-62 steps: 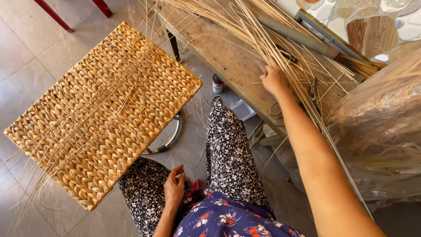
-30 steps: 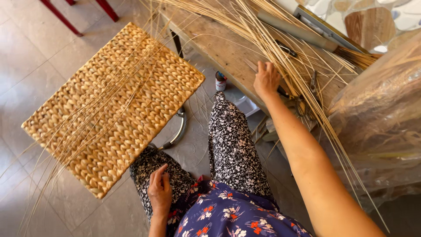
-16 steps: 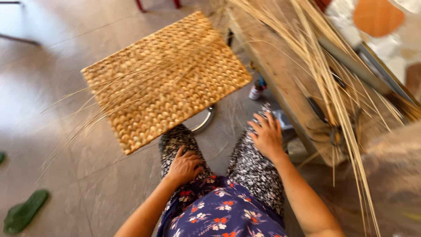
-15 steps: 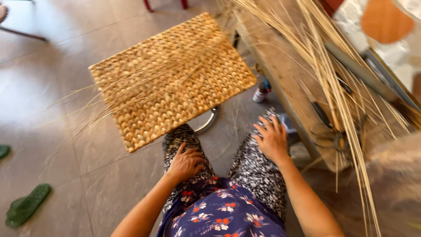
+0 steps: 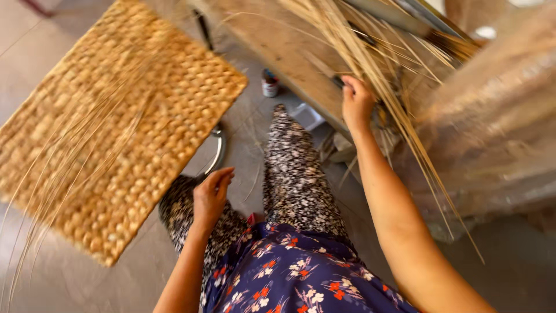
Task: The person weaves a basket using dried palm leaves. They use a knife to split the ends of the leaves and a pair of scissors to trim the excess material while working on the basket's edge.
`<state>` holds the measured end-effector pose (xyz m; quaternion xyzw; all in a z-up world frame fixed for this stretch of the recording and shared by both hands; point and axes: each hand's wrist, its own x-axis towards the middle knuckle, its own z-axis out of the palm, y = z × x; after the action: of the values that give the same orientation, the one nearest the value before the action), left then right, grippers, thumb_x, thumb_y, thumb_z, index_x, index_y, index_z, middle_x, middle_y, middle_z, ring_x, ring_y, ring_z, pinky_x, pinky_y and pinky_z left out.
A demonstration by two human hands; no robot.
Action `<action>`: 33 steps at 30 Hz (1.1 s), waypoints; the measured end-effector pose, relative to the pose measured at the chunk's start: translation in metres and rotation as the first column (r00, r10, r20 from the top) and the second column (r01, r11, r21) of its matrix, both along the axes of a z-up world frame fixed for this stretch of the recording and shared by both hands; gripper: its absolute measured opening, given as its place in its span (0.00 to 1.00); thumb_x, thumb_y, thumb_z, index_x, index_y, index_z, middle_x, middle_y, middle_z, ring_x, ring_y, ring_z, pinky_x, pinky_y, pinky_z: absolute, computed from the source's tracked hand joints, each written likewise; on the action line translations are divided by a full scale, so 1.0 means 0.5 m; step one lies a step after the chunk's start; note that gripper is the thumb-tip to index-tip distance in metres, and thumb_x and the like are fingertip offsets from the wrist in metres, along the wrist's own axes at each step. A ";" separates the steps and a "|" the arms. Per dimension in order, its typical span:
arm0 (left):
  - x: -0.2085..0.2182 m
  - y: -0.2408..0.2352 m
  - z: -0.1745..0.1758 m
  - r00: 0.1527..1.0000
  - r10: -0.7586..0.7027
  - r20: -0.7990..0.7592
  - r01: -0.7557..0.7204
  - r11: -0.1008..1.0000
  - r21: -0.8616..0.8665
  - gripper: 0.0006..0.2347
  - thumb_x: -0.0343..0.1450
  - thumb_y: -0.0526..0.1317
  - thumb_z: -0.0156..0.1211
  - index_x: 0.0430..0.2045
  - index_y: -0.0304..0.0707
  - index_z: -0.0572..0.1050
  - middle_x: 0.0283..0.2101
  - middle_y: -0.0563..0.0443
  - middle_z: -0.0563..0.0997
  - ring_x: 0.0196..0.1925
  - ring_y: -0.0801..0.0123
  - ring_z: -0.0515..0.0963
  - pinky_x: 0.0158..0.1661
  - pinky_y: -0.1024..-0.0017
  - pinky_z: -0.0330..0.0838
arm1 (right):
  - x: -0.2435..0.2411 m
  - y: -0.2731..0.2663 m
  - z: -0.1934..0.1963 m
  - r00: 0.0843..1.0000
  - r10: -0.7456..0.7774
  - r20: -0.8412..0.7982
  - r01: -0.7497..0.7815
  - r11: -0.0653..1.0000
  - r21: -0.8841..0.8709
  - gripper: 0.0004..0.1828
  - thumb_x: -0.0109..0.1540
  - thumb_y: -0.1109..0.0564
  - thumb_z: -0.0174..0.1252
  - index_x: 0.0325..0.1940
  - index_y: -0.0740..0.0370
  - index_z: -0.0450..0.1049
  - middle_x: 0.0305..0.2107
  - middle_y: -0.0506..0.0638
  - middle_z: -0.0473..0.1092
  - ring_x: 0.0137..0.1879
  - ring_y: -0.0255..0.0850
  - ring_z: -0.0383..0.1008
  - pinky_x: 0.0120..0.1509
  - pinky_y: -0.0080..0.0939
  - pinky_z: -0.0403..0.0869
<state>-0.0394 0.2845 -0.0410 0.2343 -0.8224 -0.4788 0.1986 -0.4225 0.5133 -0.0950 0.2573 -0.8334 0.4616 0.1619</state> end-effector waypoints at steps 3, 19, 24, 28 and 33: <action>-0.013 0.010 -0.007 0.997 -0.013 0.074 0.010 0.999 0.034 0.09 0.74 0.31 0.56 0.46 0.33 0.80 0.40 0.45 0.87 0.41 0.69 0.87 0.42 0.74 0.79 | -0.055 0.037 -0.026 0.992 -0.125 0.012 0.125 0.992 -0.003 0.11 0.63 0.67 0.58 0.48 0.62 0.78 0.40 0.57 0.75 0.47 0.50 0.78 0.52 0.46 0.76; 0.066 0.050 -0.116 0.963 0.060 0.264 -0.104 0.983 0.153 0.09 0.75 0.33 0.56 0.47 0.33 0.80 0.40 0.45 0.87 0.43 0.70 0.87 0.45 0.74 0.79 | -0.319 0.216 -0.073 0.814 -0.523 0.253 0.325 0.772 0.547 0.20 0.51 0.50 0.74 0.42 0.61 0.79 0.40 0.60 0.76 0.48 0.57 0.76 0.50 0.55 0.74; 0.063 0.059 -0.105 0.955 0.049 0.292 -0.093 0.986 0.140 0.09 0.75 0.33 0.55 0.47 0.33 0.80 0.40 0.44 0.87 0.43 0.69 0.87 0.45 0.73 0.79 | -0.340 0.220 -0.059 0.674 -0.602 0.428 0.281 0.745 0.605 0.11 0.52 0.52 0.70 0.35 0.57 0.80 0.35 0.54 0.77 0.43 0.51 0.79 0.47 0.52 0.75; 0.066 0.058 -0.100 0.958 0.040 0.283 -0.075 0.990 0.116 0.10 0.75 0.33 0.55 0.47 0.33 0.80 0.41 0.44 0.87 0.43 0.68 0.86 0.46 0.73 0.79 | -0.358 0.257 -0.068 0.778 -0.520 0.352 0.274 0.786 0.554 0.13 0.59 0.52 0.66 0.30 0.65 0.77 0.29 0.60 0.76 0.37 0.52 0.80 0.44 0.53 0.75; 0.068 0.065 -0.098 0.959 0.035 0.282 -0.074 0.989 0.129 0.09 0.76 0.33 0.55 0.47 0.33 0.80 0.42 0.44 0.86 0.44 0.68 0.87 0.46 0.73 0.79 | -0.392 0.290 -0.053 0.891 -0.454 0.002 0.423 0.832 0.360 0.11 0.53 0.53 0.69 0.29 0.61 0.76 0.25 0.58 0.77 0.32 0.51 0.77 0.37 0.52 0.74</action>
<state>-0.0054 0.3172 -0.0902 0.3354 -0.8002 -0.4913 0.0770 -0.6185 0.6581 -0.1214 0.0637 -0.9449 0.2670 0.1785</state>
